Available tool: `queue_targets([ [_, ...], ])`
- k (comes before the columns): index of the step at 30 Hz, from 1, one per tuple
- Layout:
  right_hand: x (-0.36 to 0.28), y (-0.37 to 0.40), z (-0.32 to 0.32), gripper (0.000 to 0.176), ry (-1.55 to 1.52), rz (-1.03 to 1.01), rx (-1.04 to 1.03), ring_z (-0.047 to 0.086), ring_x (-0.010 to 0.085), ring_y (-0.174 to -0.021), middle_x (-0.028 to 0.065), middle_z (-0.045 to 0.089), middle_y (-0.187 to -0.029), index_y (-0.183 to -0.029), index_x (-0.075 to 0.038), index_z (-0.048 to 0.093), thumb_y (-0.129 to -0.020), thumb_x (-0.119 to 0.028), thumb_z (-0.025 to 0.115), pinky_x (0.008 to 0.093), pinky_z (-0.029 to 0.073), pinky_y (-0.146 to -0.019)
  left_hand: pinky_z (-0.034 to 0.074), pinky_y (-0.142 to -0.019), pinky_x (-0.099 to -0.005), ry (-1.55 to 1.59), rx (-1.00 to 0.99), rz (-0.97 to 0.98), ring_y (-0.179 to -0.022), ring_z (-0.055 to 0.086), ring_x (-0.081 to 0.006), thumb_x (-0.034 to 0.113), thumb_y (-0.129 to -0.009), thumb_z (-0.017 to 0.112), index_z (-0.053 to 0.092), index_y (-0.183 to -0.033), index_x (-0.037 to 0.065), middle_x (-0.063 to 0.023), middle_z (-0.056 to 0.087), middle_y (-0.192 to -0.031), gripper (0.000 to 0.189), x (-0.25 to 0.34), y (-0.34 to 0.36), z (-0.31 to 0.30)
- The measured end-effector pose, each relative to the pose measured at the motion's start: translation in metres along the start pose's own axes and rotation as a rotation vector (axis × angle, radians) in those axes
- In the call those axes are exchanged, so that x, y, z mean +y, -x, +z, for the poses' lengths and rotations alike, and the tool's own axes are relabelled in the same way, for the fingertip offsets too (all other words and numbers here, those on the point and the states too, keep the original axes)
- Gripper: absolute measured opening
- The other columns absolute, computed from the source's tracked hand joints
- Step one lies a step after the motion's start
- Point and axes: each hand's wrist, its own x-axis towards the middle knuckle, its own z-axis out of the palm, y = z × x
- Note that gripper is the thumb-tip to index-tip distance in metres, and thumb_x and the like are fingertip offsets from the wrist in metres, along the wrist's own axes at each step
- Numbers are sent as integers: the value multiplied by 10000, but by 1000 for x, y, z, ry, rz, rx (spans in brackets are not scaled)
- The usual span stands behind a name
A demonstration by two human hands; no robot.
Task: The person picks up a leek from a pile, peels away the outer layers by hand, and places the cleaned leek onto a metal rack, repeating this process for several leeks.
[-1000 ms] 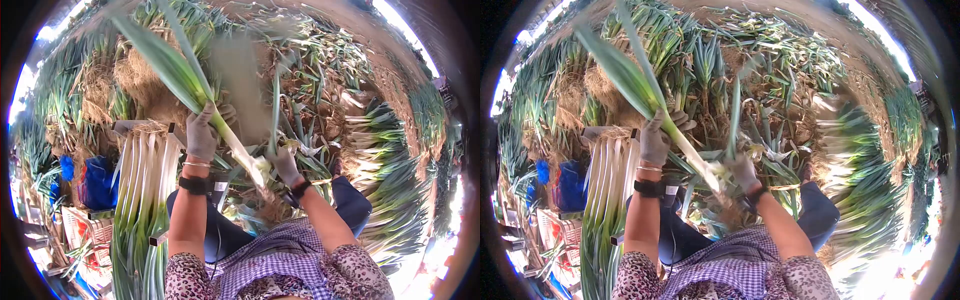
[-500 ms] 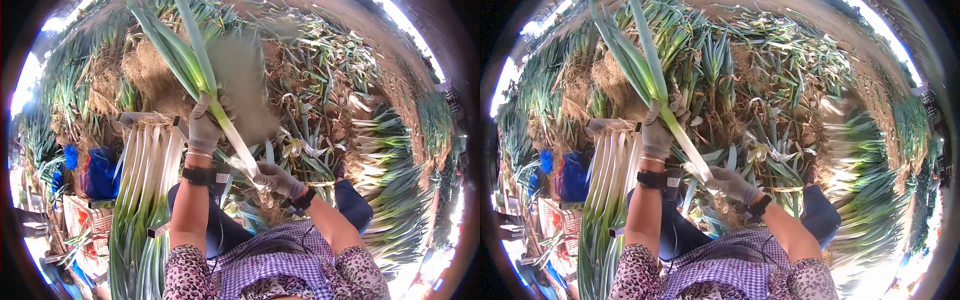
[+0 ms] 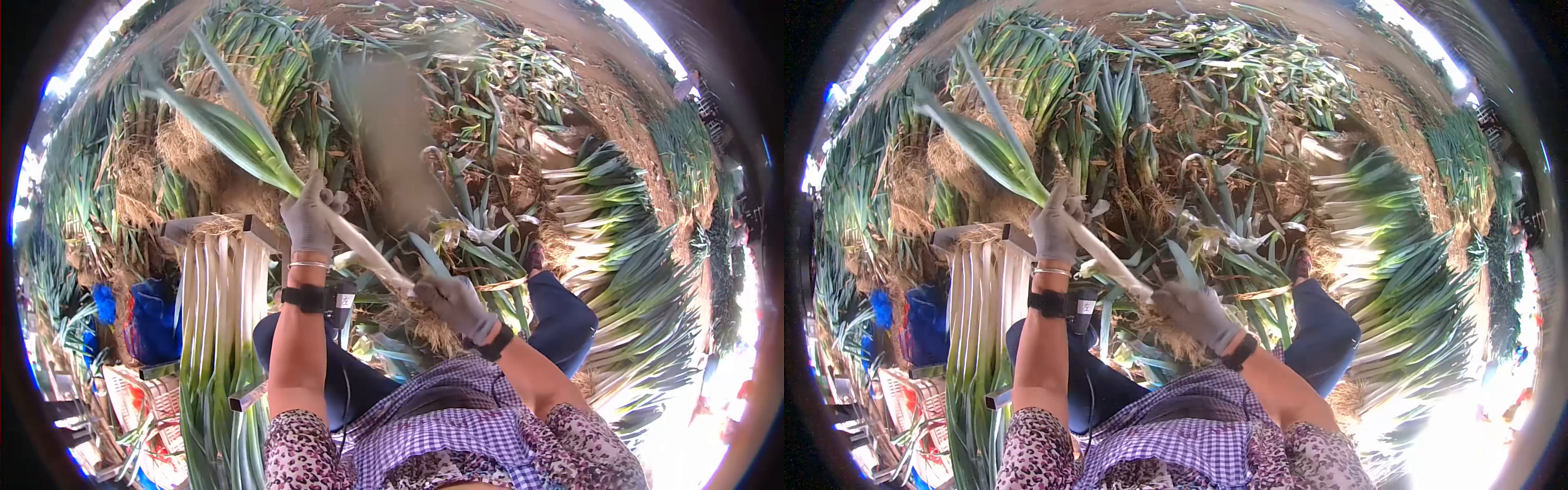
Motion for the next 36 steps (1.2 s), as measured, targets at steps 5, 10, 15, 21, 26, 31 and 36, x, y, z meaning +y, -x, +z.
queue_targets([
  [5, -30, 35, -12, 213, 146, -163, 120, 598, 287, -655, 154, 611, -749, -905, -21, 642, -939, -230, 619, 358, 462, -603, 470, -411, -314, -75, 103, -6, -459, 560, -191, 166, -871, 709, 520, -822, 40, -22, 486, -600, 232, -8, -9, 1],
  [10, -31, 91, -39, 180, 183, 131, 101, 643, 260, -702, 109, 659, -759, -902, -26, 651, -917, -203, 623, 341, 482, -640, 499, -476, -308, -305, 319, 151, -462, 540, -156, 250, -849, 722, 649, -805, 29, -54, 572, -625, 236, 34, -38, 1],
  [15, 18, 57, -39, 395, 367, -306, -21, 654, 193, -991, 185, 617, -1188, -1232, -35, 613, -881, -201, 685, 319, 525, -814, 504, -529, -366, 91, 180, 352, -578, 553, -210, 234, -895, 688, 534, -820, 12, -52, 536, -723, 280, 75, -66, 23],
  [21, -44, -99, 6, 719, -678, -305, 77, 560, 120, -855, 79, 505, -1292, -1464, -56, 317, -906, -323, 684, 292, 470, -806, 580, -746, -397, 206, 88, 352, -797, 637, -258, 333, -889, 707, 546, -912, 15, -47, 538, -776, 357, 49, -3, 64],
  [26, -45, -102, 27, 370, -1002, -79, 6, 525, 71, -716, -33, 570, -810, -1057, -39, 620, -997, -392, 523, 245, 420, -653, 579, -684, -391, 311, 101, 287, -638, 578, -188, 261, -900, 700, 557, -845, 10, -37, 555, -725, 294, 42, 8, 49],
  [31, -5, 25, 6, 296, -627, 334, 27, 533, 46, -719, -29, 604, -819, -1050, 13, 662, -936, -260, 639, 218, 418, -609, 526, -544, -346, 175, 327, 336, -535, 516, -165, 205, -887, 713, 549, -821, 41, -31, 543, -678, 241, 54, -37, -13],
  [36, 73, 108, -58, 431, -55, 405, -26, 590, 101, -691, 42, 639, -794, -1153, 56, 622, -904, -294, 658, 247, 474, -628, 508, -507, -331, 108, 394, 378, -504, 491, -135, 177, -889, 707, 535, -796, 56, -15, 528, -630, 230, 68, -59, -34],
])
